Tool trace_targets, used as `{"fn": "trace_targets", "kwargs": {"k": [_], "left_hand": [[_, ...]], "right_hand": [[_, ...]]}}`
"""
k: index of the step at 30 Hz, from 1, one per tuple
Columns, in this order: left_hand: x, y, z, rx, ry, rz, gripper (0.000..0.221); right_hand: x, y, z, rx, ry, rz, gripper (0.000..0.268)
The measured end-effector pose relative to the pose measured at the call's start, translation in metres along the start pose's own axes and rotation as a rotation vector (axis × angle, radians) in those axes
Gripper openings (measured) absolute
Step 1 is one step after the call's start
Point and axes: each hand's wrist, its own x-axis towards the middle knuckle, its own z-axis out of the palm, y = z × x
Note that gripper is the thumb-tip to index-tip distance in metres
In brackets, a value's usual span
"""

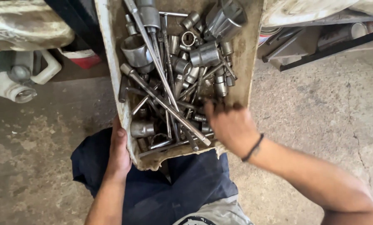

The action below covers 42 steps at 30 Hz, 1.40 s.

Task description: The person uses a socket wrench to work on a motor and then searches through a container of various sockets and tool attachments.

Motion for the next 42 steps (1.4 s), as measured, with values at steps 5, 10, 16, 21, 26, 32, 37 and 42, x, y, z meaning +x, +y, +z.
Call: {"fn": "trace_targets", "kwargs": {"k": [5, 10, 16, 21, 26, 32, 37, 42], "left_hand": [[0.001, 0.004, 0.004, -0.009, 0.002, -0.019, 0.090], [0.003, 0.009, 0.008, -0.027, -0.009, -0.020, 0.090], [-0.004, -0.003, -0.005, -0.028, 0.008, -0.059, 0.087], [-0.002, 0.019, 0.001, -0.187, 0.012, -0.113, 0.097], [-0.005, 0.026, 0.010, -0.102, -0.004, -0.037, 0.088], [-0.009, 0.021, 0.007, -0.021, 0.009, -0.015, 0.077], [-0.010, 0.019, 0.011, -0.013, 0.027, 0.005, 0.075], [-0.006, 0.020, 0.005, 0.028, 0.016, 0.022, 0.070]], "right_hand": [[-0.053, 0.006, -0.012, 0.069, -0.027, -0.077, 0.010], [-0.051, 0.019, -0.014, 0.090, 0.085, -0.014, 0.012], [0.027, 0.034, -0.031, 0.135, 0.319, -0.007, 0.014], [0.094, 0.037, -0.012, 0.177, 0.009, 0.017, 0.064], [0.083, 0.032, 0.000, 0.027, 0.202, 0.059, 0.019], [0.023, 0.019, 0.001, -0.039, -0.002, -0.020, 0.023], [0.035, 0.014, 0.018, 0.155, 0.114, -0.065, 0.020], [0.077, 0.020, 0.012, 0.145, 0.540, -0.234, 0.033]]}}
